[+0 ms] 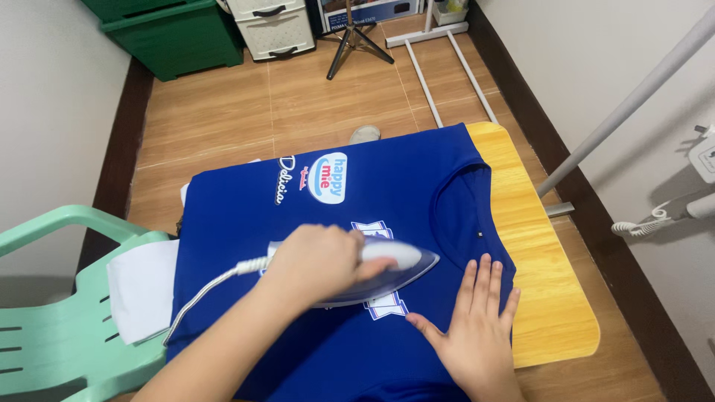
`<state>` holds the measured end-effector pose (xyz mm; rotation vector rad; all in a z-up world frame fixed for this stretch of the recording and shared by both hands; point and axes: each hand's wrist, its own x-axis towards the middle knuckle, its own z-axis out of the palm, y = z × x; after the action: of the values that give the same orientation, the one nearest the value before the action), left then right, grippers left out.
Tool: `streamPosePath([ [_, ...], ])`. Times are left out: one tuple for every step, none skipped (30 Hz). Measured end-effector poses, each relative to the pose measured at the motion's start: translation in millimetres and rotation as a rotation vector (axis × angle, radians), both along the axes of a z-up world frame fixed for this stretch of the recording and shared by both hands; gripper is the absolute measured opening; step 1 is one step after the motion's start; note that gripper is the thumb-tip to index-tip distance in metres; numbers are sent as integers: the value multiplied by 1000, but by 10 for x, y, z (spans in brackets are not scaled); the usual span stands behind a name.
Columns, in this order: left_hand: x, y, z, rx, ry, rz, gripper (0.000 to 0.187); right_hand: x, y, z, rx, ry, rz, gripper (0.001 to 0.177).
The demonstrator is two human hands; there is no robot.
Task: The person irons a blue t-shirt laid out on a wooden table using a white electric iron. They systematically smooth the fabric across the front and sleeves, then flip the shirt to iron the back. Finally, the person folds the t-shirt neatly on the table.
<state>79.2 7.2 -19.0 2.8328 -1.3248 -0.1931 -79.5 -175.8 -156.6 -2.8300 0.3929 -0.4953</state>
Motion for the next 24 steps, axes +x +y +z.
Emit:
streamPosePath([
  [77,-33,-38,-34,-29,16,67,-20,-10,-32,-15,-3,-7,124],
  [170,-70,-74,-68,-58,31,67,-26,-21,-57,-18,2,-11,124],
  [259,-101,-112,-101,-85,48,68,-27,-23,-78,-19,9,-13,124],
  [352,-138,-143,-83,-77,108,70,-36,-22,-91,-20,15,-16,123],
  [452,-176,-154,-65,-72,173,72,-30,-28,-95,-24,25,-17,124],
  [532,-205,-157,-47,-67,238,75,-25,-30,-97,-28,35,-18,125],
  [597,-206,-150,-60,-64,184,73,-20,-29,-99,-32,43,-19,125],
  [651,-190,-131,-72,-62,129,72,-25,-28,-100,-35,36,-14,125],
  [691,-187,-106,-82,-61,71,71,-28,-24,-100,-35,28,-14,125],
  [710,-187,-82,-36,0,38,70,-30,-25,-99,-36,20,-13,126],
  [724,-180,-56,10,61,3,69,-31,-25,-97,-36,23,-16,126],
  [734,-182,-41,56,122,-32,69,-32,-26,-92,-36,26,-18,126],
  [743,-205,-45,25,84,-10,69,-29,-25,-85,-37,29,-21,126],
  [754,-234,-63,-6,47,12,69,-22,-20,-79,-36,33,-25,126],
  [757,-255,-100,-37,11,35,69,-27,-13,-78,-35,40,-29,126],
  [769,-282,-141,-53,-22,79,69,-33,-5,-76,-33,46,-32,125],
  [792,-322,-172,-71,-56,124,70,-35,-3,-68,-38,54,-33,125],
  [822,-347,-194,-88,-90,168,71,-35,2,-58,-42,61,-34,125],
  [877,-349,-193,-102,-43,108,70,-28,-7,-44,-52,67,-36,125],
  [941,-327,-175,-116,4,47,69,-30,-7,-30,-47,66,-32,125],
  [988,-319,-163,-130,50,-14,69,-32,-8,-13,-44,65,-28,126],
  [1007,-323,-165,-114,13,-14,69,-26,-15,0,-41,64,-24,127],
  [1009,-316,-179,-95,-22,-13,70,-23,-14,2,-40,62,-26,127],
  [1011,-319,-192,-75,-56,-11,70,-17,-17,-1,-39,60,-29,127],
])
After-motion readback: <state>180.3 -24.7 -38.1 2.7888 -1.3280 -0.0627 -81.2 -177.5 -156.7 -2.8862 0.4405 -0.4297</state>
